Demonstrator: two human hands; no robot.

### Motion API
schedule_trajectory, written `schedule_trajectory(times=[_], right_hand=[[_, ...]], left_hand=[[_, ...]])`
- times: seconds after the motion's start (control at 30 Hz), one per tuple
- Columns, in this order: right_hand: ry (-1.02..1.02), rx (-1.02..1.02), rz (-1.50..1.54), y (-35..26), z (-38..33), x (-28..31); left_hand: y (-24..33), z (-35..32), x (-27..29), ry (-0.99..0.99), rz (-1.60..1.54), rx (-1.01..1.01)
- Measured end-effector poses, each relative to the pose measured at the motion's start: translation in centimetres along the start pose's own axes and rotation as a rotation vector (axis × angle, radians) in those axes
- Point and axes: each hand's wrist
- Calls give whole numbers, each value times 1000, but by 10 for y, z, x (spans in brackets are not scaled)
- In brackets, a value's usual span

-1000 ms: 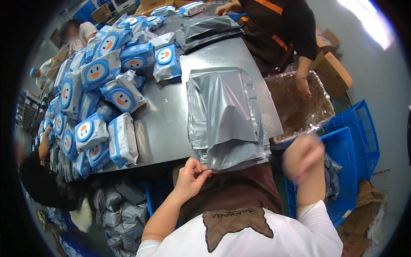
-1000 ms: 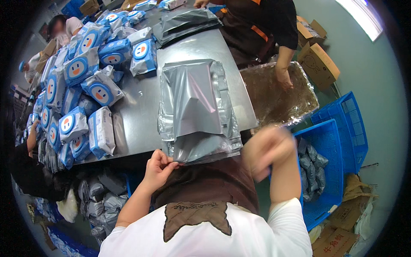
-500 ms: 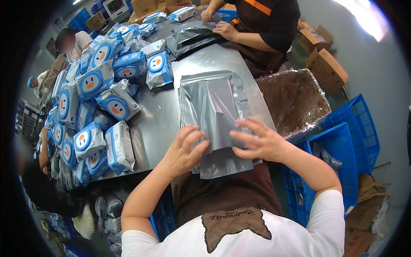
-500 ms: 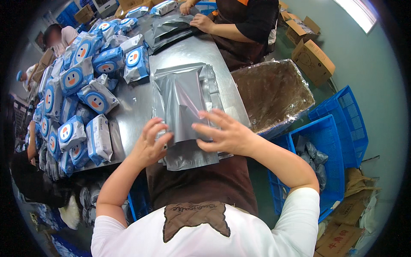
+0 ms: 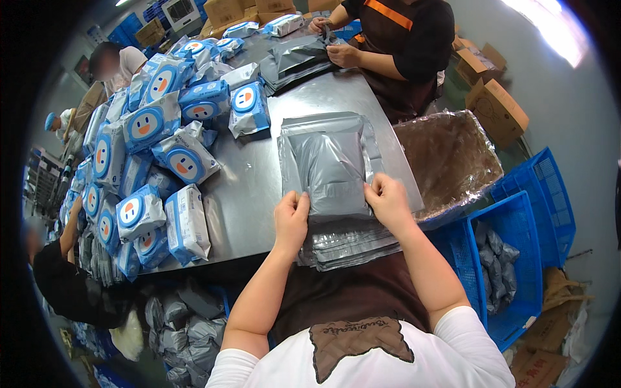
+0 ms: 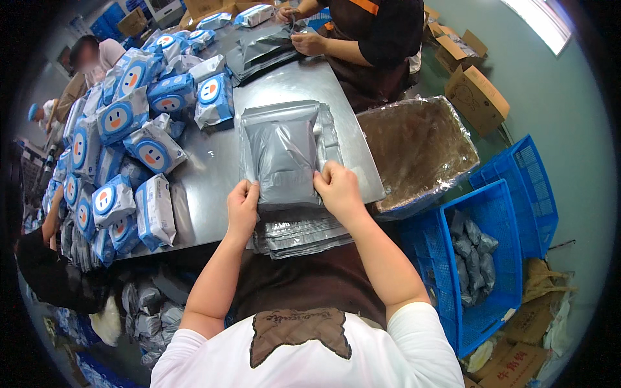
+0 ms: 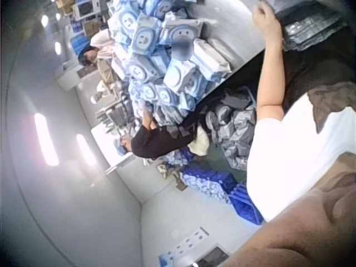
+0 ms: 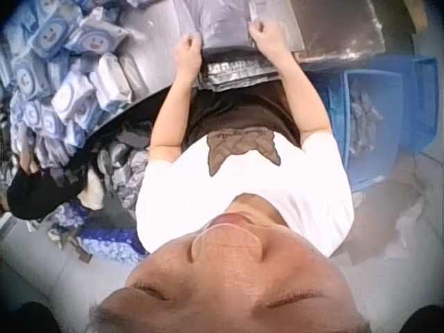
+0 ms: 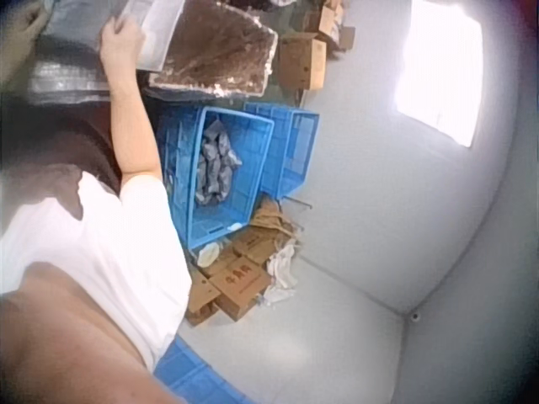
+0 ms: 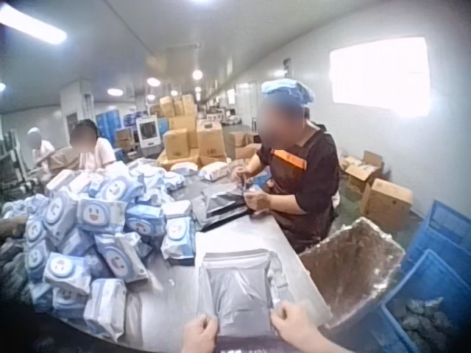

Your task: The person places blue and white packages of wipes into silver shipping bags on a metal table. They fold the top of each bag over the product to seal it and then move the completed package to a pile on the right side of the table.

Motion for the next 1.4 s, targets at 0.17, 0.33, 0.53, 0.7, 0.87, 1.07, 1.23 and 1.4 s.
schedule_trajectory(times=[0.17,0.33,0.53,0.7,0.87,1.07,1.23,1.4], right_hand=[[186,471,-406,-80,-1,-6],[32,296,-116,-49,31,7],[599,-83,359,30,-122,225],[788,-276,-471,129,-225,297],[496,-240,-209,74,-129,178],[107,499,77,-31,-33,69],[-102,643,-184,-69,-10,24],[-25,339,-598,-49,-20,18]], left_hand=[[39,2,12,-120,167,312],[29,6,32,14,280,-134],[30,36,242,505,1244,-257],[63,45,320,284,1451,413],[40,44,344,301,1385,25],[118,14,180,4,1205,-701],[98,33,47,-301,903,-998],[40,8,29,-122,720,-753]])
Point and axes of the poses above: each hand's wrist, its own z-axis towards the middle knuckle, its own x-axis out of the back of the hand, y = z × x, and after that the axes turned 11 degrees about x, right-handed
